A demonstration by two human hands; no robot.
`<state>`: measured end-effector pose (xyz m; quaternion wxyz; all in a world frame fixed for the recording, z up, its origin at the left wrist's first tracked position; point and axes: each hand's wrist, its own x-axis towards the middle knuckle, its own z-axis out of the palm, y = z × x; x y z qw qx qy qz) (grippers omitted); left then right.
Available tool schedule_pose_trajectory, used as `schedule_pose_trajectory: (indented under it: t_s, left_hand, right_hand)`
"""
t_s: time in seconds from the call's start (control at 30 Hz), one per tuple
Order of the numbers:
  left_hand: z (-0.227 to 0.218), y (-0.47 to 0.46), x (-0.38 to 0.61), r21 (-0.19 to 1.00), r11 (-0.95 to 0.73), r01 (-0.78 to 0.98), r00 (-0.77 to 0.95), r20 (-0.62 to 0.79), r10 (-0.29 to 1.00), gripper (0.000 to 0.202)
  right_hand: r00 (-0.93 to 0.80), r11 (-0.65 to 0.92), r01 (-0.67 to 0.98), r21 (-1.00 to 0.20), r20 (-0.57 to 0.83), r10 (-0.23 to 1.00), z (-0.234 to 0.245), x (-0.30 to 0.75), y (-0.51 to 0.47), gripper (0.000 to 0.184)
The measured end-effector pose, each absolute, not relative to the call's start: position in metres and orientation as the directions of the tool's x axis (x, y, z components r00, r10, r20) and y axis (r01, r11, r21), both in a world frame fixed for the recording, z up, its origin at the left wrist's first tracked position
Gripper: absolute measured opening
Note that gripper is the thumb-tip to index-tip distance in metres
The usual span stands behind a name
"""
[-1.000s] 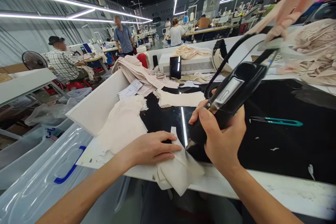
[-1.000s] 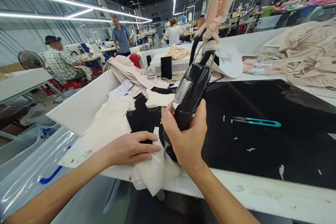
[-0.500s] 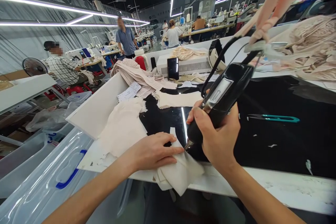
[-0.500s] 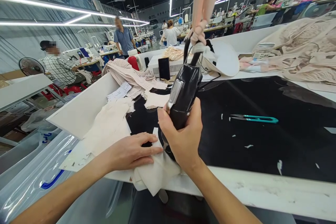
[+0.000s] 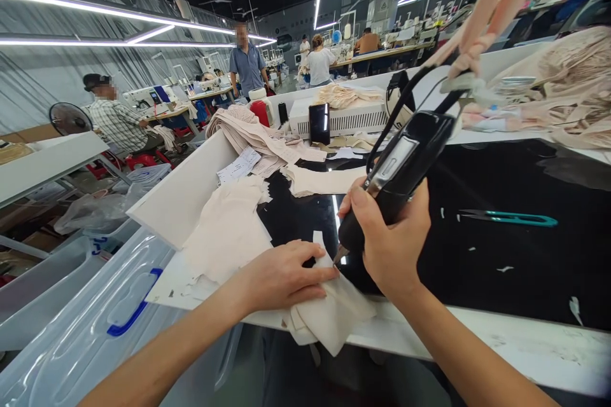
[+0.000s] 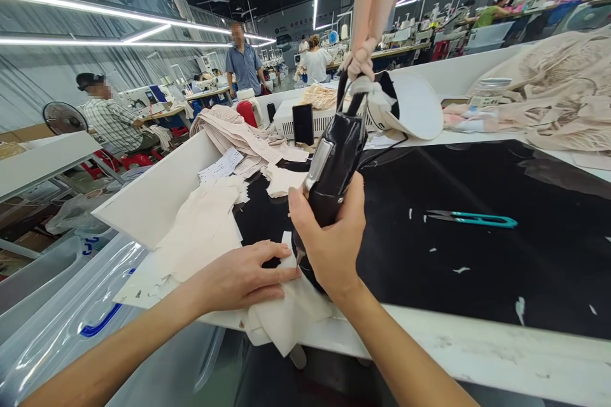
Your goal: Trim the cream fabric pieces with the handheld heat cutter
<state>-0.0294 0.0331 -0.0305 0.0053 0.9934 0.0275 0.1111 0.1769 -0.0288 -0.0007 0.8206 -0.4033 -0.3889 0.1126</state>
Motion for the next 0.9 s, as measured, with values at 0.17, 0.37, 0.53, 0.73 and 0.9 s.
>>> schedule_pose_trajectory:
  t_s: [0.17, 0.37, 0.53, 0.73, 0.9]
  left_hand:
    - [-0.031, 0.032, -0.028, 0.024, -0.998, 0.058, 0.973, 0.224, 0.062, 0.041]
    - [-0.031, 0.032, -0.027, 0.021, -0.998, 0.067, 0.971, 0.230, 0.070, 0.044]
    - [-0.033, 0.031, -0.028, 0.034, -0.996, 0.080, 0.974, 0.211, 0.085, 0.042]
    - [-0.034, 0.032, -0.028, 0.054, -0.996, 0.065, 0.965, 0.251, 0.077, 0.046]
    - [-0.035, 0.033, -0.028, 0.073, -0.995, 0.061, 0.970, 0.229, 0.076, 0.045]
  right_hand:
    - [0.647, 0.669, 0.122, -0.733, 0.570, 0.506, 0.002, 0.178, -0.028, 0.032]
    - [0.675, 0.691, 0.108, -0.714, 0.563, 0.476, 0.003, 0.177, -0.020, 0.035]
    - [0.662, 0.675, 0.120, -0.728, 0.565, 0.493, 0.000, 0.178, -0.016, 0.033]
    - [0.679, 0.707, 0.108, -0.699, 0.571, 0.461, 0.002, 0.179, -0.010, 0.035]
    - [0.678, 0.653, 0.102, -0.750, 0.533, 0.506, 0.003, 0.176, -0.009, 0.037]
